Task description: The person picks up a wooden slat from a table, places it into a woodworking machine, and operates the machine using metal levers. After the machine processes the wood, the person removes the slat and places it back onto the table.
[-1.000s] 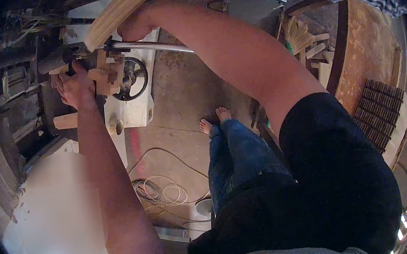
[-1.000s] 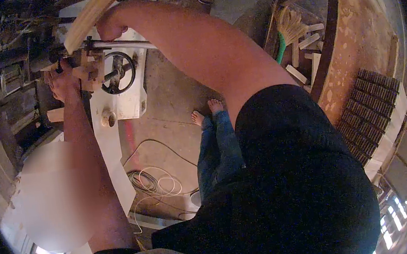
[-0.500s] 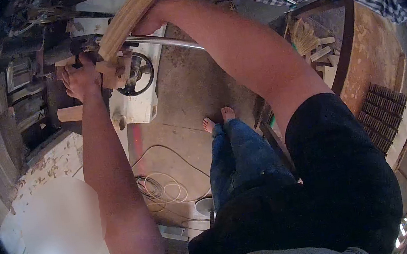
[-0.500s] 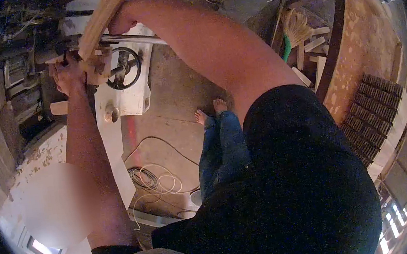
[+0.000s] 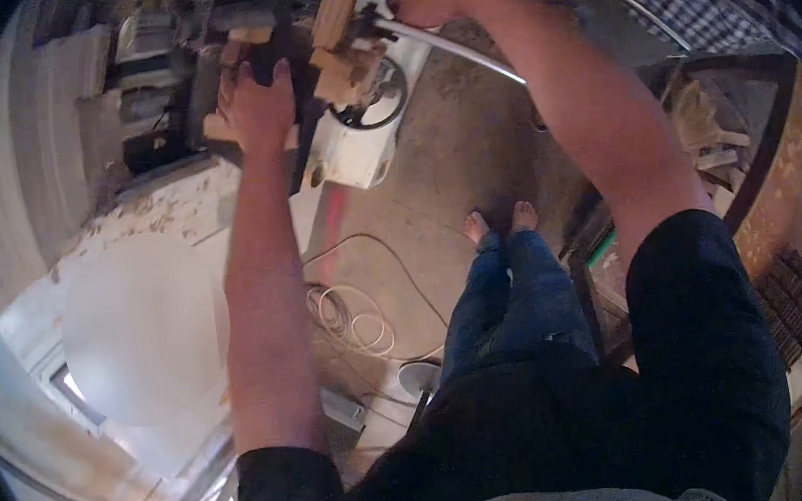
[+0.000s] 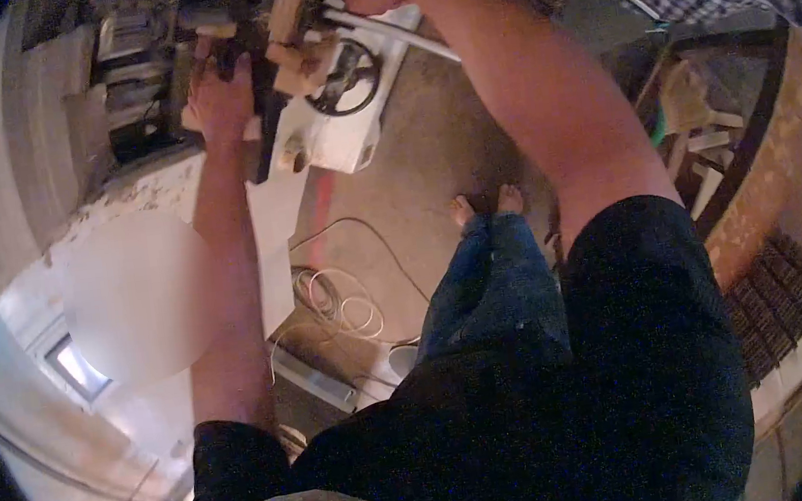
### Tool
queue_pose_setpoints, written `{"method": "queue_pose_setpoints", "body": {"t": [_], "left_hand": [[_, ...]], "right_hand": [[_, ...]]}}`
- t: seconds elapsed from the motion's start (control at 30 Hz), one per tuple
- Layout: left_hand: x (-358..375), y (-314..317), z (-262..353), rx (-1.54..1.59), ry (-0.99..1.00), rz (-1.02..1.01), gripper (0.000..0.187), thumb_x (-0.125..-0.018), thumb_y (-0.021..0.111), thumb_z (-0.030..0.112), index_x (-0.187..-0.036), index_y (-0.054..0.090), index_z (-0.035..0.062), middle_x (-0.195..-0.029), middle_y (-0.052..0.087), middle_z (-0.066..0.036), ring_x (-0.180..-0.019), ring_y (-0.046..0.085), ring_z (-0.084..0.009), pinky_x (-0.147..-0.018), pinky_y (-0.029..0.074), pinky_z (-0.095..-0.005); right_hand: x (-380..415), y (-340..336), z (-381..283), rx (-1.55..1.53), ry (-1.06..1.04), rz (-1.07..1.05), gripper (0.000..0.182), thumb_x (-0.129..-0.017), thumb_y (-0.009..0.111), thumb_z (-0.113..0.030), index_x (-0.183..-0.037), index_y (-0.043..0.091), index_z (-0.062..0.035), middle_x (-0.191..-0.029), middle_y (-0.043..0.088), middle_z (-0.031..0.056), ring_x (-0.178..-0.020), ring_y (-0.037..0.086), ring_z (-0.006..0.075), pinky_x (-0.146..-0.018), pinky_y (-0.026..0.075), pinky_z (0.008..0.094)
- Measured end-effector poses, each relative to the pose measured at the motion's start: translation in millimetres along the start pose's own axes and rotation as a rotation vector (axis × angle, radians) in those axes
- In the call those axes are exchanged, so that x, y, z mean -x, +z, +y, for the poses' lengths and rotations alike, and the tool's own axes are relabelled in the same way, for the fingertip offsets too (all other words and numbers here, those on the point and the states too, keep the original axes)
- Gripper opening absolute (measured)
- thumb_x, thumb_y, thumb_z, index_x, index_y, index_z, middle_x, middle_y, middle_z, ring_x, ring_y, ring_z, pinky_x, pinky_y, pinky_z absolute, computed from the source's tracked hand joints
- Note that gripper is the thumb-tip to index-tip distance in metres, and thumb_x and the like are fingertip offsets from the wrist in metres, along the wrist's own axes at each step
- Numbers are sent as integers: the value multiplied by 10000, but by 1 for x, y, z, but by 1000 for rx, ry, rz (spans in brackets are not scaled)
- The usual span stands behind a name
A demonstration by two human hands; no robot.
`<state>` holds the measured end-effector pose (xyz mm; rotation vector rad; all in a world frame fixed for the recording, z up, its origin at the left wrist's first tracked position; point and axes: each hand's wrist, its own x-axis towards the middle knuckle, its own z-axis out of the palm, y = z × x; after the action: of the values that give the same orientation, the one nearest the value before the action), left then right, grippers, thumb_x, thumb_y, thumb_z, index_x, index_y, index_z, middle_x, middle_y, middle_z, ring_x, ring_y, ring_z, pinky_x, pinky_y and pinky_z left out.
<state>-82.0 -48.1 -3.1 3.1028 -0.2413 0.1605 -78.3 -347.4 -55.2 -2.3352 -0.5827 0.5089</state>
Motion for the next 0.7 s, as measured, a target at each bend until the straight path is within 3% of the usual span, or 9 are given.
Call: {"method": "queue_pose_setpoints", "body": {"t": [0.03, 0.07, 0.13, 0.17, 0.27, 0.37, 0.43, 0.6, 0.7], "left_hand": [[16, 8, -7, -194, -136, 81, 796, -900, 547, 565, -1480, 382, 45, -1548, 304, -223, -1452, 246, -380, -1179, 202, -503], [29, 14, -8, -207, -148, 87, 796, -900, 547, 565, -1480, 382, 45, -1548, 304, -223, -1452, 246, -380, -1179, 202, -503], [53, 26, -13, -24, -491, 47, 753, -908, 543, 553, -1493, 391, 104, -1571, 258, -208, -1467, 206, -372, -1189, 168, -497], [56, 44, -34, 90, -474, 113, 718, -913, 523, 535, -1498, 395, 141, -1591, 209, -204, -1480, 174, -356, -1196, 137, -494], [60, 48, -41, 93, -427, 103, 707, -915, 519, 488, -1502, 384, 119, -1598, 188, -211, -1485, 174, -344, -1196, 132, -496], [64, 38, -34, 131, -424, 116, 691, -914, 523, 435, -1494, 386, 86, -1588, 215, -217, -1482, 187, -340, -1195, 147, -486], [66, 32, -27, 166, -439, 119, 686, -917, 523, 427, -1491, 386, 77, -1583, 227, -219, -1479, 192, -343, -1194, 153, -480], [64, 39, -33, 128, -427, 130, 679, -925, 523, 393, -1484, 377, 35, -1572, 262, -202, -1467, 227, -337, -1190, 184, -455], [63, 40, -32, 65, -434, 135, 675, -927, 519, 381, -1478, 378, 18, -1575, 258, -194, -1461, 246, -328, -1186, 198, -449]], "right_hand": [[1, 1, 1, -33, -27, -1, 312, -822, 543, -172, -1006, 701, 23, -982, 710, 221, -871, 690, 339, -779, 510, 458], [-7, 8, 6, -33, 16, 39, 313, -821, 545, -171, -1011, 700, 24, -976, 712, 217, -867, 692, 334, -780, 511, 453], [-5, 9, 4, -27, 46, 77, 314, -821, 546, -169, -1016, 699, 25, -970, 714, 213, -864, 694, 329, -780, 512, 448], [5, 3, -5, -37, 36, 72, 316, -821, 548, -171, -1019, 698, 25, -967, 714, 211, -866, 695, 326, -779, 513, 444], [-3, 7, 12, -50, -29, 68, 316, -826, 549, -172, -1027, 696, 22, -963, 714, 207, -873, 697, 326, -776, 516, 439], [-9, 9, 6, 51, 32, 103, 313, -828, 545, -171, -1027, 698, 17, -968, 712, 209, -884, 695, 337, -791, 519, 438], [2, 2, -3, 22, 23, 69, 315, -819, 534, -191, -901, 707, 60, -898, 699, 250, -795, 686, 381, -758, 518, 477], [-13, 14, 12, 2, -59, 76, 305, -809, 544, -198, -906, 714, 37, -903, 701, 242, -803, 680, 392, -769, 519, 478], [-12, 13, 9, -18, 12, 59, 303, -806, 553, -202, -910, 717, 32, -904, 703, 236, -810, 681, 388, -769, 517, 478]]}}
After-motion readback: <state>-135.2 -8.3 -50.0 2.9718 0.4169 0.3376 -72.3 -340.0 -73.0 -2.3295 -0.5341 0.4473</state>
